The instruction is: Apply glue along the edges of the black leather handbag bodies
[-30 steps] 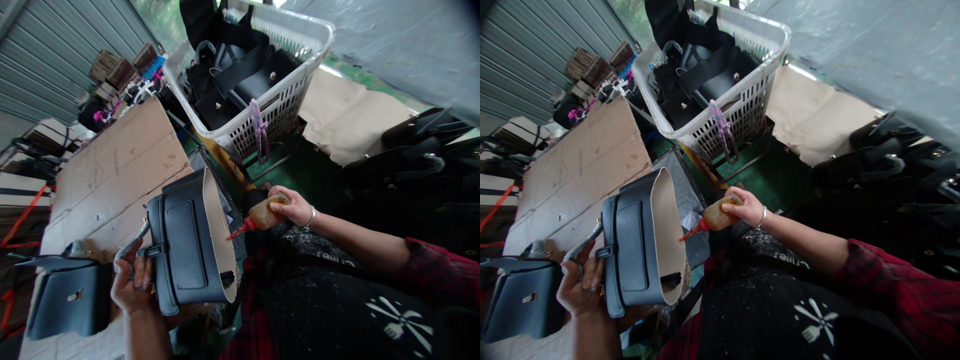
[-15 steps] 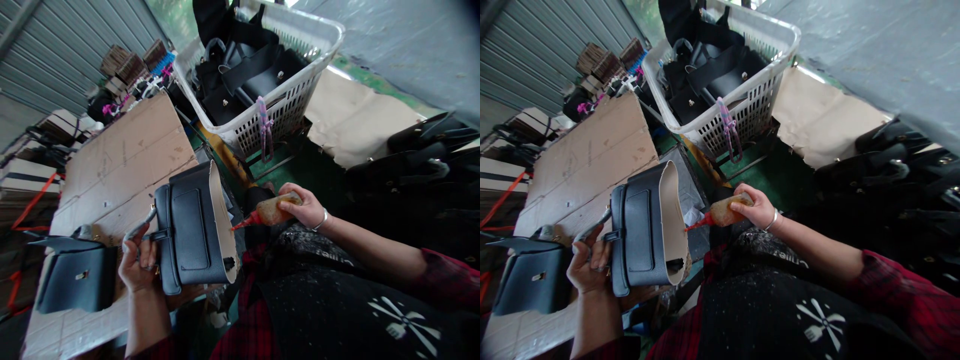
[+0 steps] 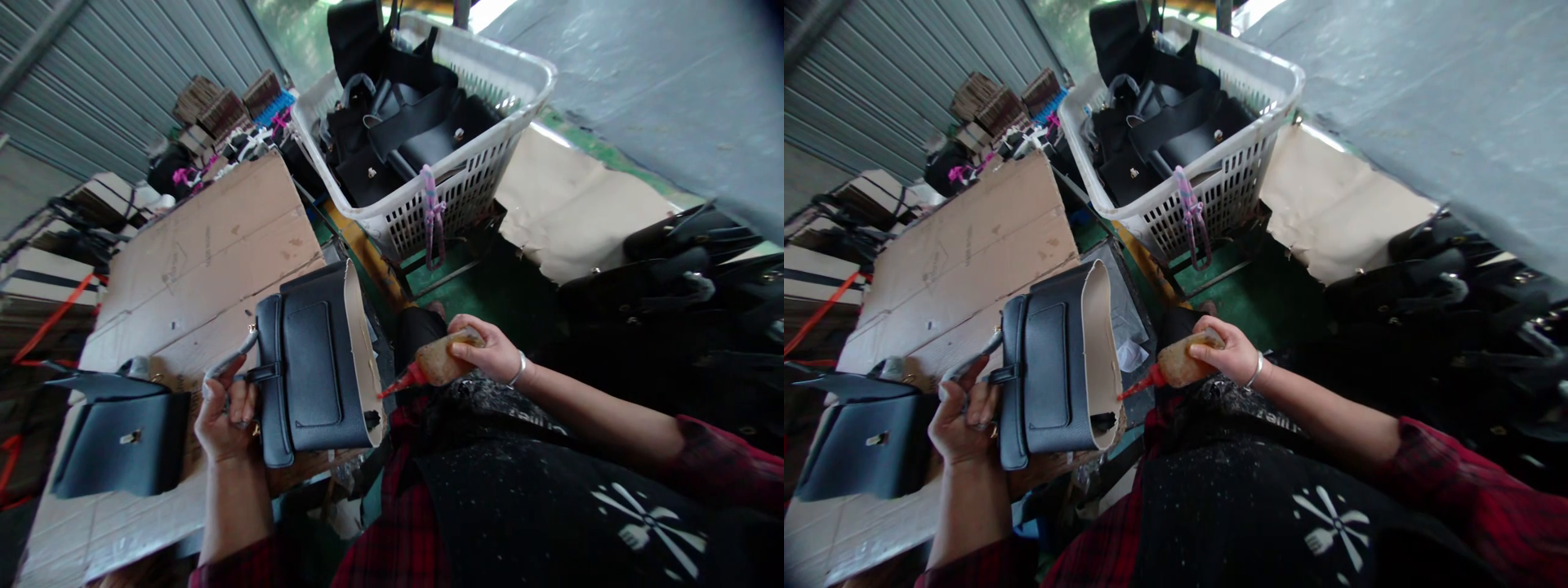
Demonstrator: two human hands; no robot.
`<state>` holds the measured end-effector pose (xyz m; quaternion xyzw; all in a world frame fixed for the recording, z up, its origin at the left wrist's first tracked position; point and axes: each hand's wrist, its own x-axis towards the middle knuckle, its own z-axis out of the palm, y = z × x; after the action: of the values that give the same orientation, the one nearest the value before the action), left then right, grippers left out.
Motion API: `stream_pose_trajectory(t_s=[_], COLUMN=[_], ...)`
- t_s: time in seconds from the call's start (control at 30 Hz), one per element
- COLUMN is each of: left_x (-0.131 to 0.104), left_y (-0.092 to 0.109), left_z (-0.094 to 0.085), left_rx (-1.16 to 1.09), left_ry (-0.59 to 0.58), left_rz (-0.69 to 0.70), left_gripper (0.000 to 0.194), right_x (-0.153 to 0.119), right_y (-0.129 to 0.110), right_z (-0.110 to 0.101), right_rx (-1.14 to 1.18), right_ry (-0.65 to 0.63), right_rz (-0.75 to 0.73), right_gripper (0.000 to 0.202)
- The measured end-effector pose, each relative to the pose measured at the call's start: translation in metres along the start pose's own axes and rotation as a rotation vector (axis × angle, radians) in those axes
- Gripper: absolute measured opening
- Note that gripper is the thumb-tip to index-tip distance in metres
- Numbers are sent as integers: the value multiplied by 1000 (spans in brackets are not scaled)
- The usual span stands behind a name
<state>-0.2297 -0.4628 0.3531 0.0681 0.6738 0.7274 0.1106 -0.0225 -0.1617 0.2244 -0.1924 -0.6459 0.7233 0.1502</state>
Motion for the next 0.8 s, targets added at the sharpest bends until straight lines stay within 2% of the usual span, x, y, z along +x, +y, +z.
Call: stream_pose_trajectory(t_s=[0.13,0.4,0.53,0.73,0.8], left_x=[0,2,0,1,2], left_y=[0,-1,0,-1,-1], left_z=[1,-5,-5,-7,-9], left_rx=[-7,-46,-73,-96,-81], left_ry=[-18,-58,-134,-148,-141], left_rz=[-12,-19,-15,-28,-36], left_gripper=[46,43,40,40,41], right_x=[-7,15,20,2,-1], right_y=[0,-1,1,7,9], right_z=[1,1,2,-4,-5], right_rx=[29,18,4,-30,-33], right_ry=[-30,184,162,76,91], right_rz=[5,-46,-40,-9,-3], right_gripper=[43,33,33,37,38])
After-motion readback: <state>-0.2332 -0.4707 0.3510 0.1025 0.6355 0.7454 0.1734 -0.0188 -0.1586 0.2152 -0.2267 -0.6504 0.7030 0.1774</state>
